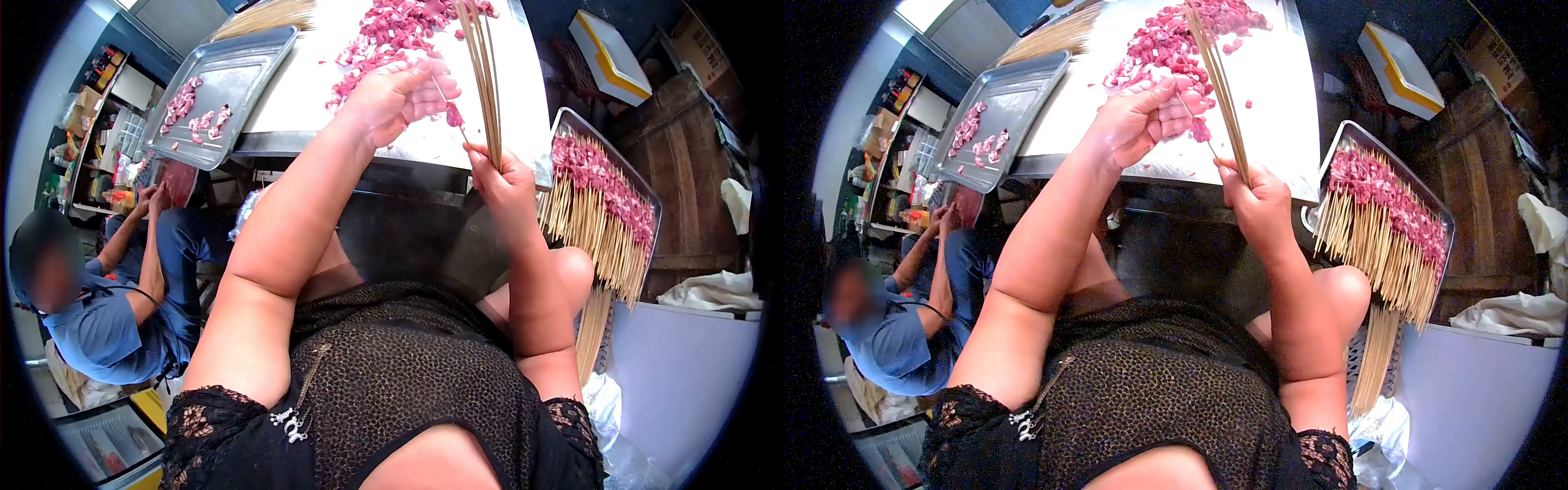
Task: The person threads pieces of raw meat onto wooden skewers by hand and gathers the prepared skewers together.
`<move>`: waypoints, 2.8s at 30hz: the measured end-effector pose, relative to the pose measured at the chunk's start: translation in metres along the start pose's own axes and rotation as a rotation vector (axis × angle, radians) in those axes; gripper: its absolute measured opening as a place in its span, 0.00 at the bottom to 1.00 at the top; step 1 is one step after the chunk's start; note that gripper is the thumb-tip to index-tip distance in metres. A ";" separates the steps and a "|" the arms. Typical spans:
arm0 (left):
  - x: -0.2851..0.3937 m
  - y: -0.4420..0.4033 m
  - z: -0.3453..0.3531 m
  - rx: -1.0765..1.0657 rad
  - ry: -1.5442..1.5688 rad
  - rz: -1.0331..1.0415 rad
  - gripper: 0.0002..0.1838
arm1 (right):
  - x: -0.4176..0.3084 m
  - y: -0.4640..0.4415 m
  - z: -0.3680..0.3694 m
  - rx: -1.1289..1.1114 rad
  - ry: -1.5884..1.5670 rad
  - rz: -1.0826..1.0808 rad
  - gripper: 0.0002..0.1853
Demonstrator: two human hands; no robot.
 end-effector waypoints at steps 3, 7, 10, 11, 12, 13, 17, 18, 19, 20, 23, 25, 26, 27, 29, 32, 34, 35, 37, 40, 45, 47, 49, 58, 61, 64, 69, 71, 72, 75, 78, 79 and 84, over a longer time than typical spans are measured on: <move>-0.004 -0.002 -0.003 -0.051 -0.068 -0.015 0.15 | -0.005 0.002 0.001 -0.013 -0.001 -0.023 0.10; -0.003 -0.003 -0.003 -0.063 -0.272 0.035 0.17 | -0.008 0.003 -0.001 0.019 0.020 -0.044 0.10; 0.005 -0.001 -0.001 -0.014 -0.053 0.156 0.14 | -0.012 0.004 -0.003 0.020 0.004 -0.017 0.10; 0.008 -0.001 -0.001 -0.014 -0.054 0.156 0.14 | -0.012 0.004 -0.003 0.012 0.029 -0.017 0.10; 0.011 0.000 -0.002 0.007 -0.010 0.160 0.14 | -0.012 0.004 -0.004 0.004 0.055 -0.017 0.09; 0.014 0.000 -0.003 0.028 0.035 0.163 0.14 | -0.011 0.004 -0.004 0.004 0.054 -0.017 0.09; 0.015 0.003 0.000 0.087 0.009 0.144 0.15 | -0.009 0.004 -0.005 -0.014 0.101 -0.034 0.09; 0.015 0.003 0.000 0.096 -0.008 0.137 0.14 | -0.009 0.004 -0.006 -0.016 0.136 -0.038 0.09; 0.014 0.003 0.001 0.105 -0.026 0.129 0.14 | -0.010 0.004 -0.007 -0.016 0.135 -0.037 0.09; 0.012 0.001 0.000 0.105 -0.026 0.128 0.14 | -0.010 0.004 -0.008 -0.013 0.164 -0.038 0.09; 0.005 -0.003 -0.002 0.080 0.015 0.132 0.13 | -0.006 0.001 -0.008 -0.009 0.166 -0.057 0.09; 0.002 -0.004 -0.001 0.090 0.044 0.120 0.13 | -0.005 0.001 -0.006 -0.008 0.138 -0.073 0.09; 0.000 -0.004 0.000 0.091 0.044 0.119 0.13 | -0.006 0.001 -0.005 0.003 0.139 -0.078 0.09; -0.001 -0.005 0.001 0.093 0.069 0.137 0.13 | -0.007 0.002 -0.004 0.014 0.140 -0.084 0.09; -0.003 -0.005 0.003 0.095 0.095 0.154 0.14 | -0.006 0.001 -0.003 0.021 0.139 -0.083 0.09; -0.009 -0.003 0.008 0.094 0.104 0.128 0.14 | -0.005 0.000 -0.002 0.034 0.124 -0.092 0.09; -0.012 -0.002 0.011 0.054 0.083 0.141 0.11 | -0.003 -0.001 -0.002 0.039 0.109 -0.100 0.09; -0.013 -0.002 0.012 0.058 0.065 0.139 0.13 | -0.003 -0.002 -0.001 0.036 0.096 -0.102 0.09; -0.013 -0.002 0.011 0.015 0.040 0.122 0.14 | -0.003 -0.001 -0.001 0.036 0.083 -0.103 0.09; -0.008 -0.001 0.011 -0.013 -0.070 0.137 0.15 | -0.008 0.000 -0.002 0.044 0.027 -0.058 0.09; -0.001 -0.002 0.003 0.068 -0.051 0.189 0.16 | -0.007 0.003 0.003 0.013 0.064 -0.068 0.10; 0.000 -0.002 0.002 0.084 -0.032 0.185 0.16 | -0.007 0.002 0.002 0.020 0.058 -0.063 0.09; 0.001 -0.001 0.003 0.098 -0.013 0.180 0.15 | -0.006 0.002 0.001 0.030 0.051 -0.060 0.09; -0.005 -0.004 0.011 0.066 0.023 0.169 0.14 | -0.006 -0.001 0.001 0.022 0.096 -0.059 0.09; -0.007 -0.004 0.014 0.021 0.037 0.149 0.14 | -0.006 -0.002 0.005 0.015 0.022 -0.034 0.09; -0.006 0.000 0.019 0.037 0.041 0.152 0.13 | -0.008 -0.002 0.009 -0.011 -0.106 0.015 0.10; -0.022 0.003 0.025 0.009 0.059 0.139 0.11 | -0.007 -0.004 0.009 -0.008 -0.185 0.079 0.11; -0.025 0.001 0.023 0.083 0.082 0.165 0.10 | -0.011 -0.002 0.012 -0.016 -0.127 0.096 0.12; -0.025 -0.001 0.020 0.136 0.105 0.172 0.09 | -0.012 -0.001 0.015 -0.014 -0.071 0.106 0.12; -0.016 -0.005 0.012 0.234 0.175 0.212 0.08 | -0.002 0.001 0.013 -0.016 0.094 0.029 0.12; -0.019 0.003 0.018 0.261 0.129 0.225 0.08 | 0.006 0.003 0.012 -0.022 0.166 -0.079 0.11; -0.022 0.001 0.021 0.221 0.177 0.210 0.07 | 0.004 0.004 0.013 -0.015 0.166 -0.146 0.11; -0.042 0.004 0.038 0.069 0.193 0.101 0.06 | 0.001 0.007 0.014 0.018 -0.112 -0.005 0.10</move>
Point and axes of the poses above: each hand's wrist, its own y-axis away from the middle knuckle, its own z-axis out of the palm, x = y × z, the point moved 4 cm from there along -y, towards the middle knuckle, and after that the axes turned 2 degrees about z, right-handed, at the moved point
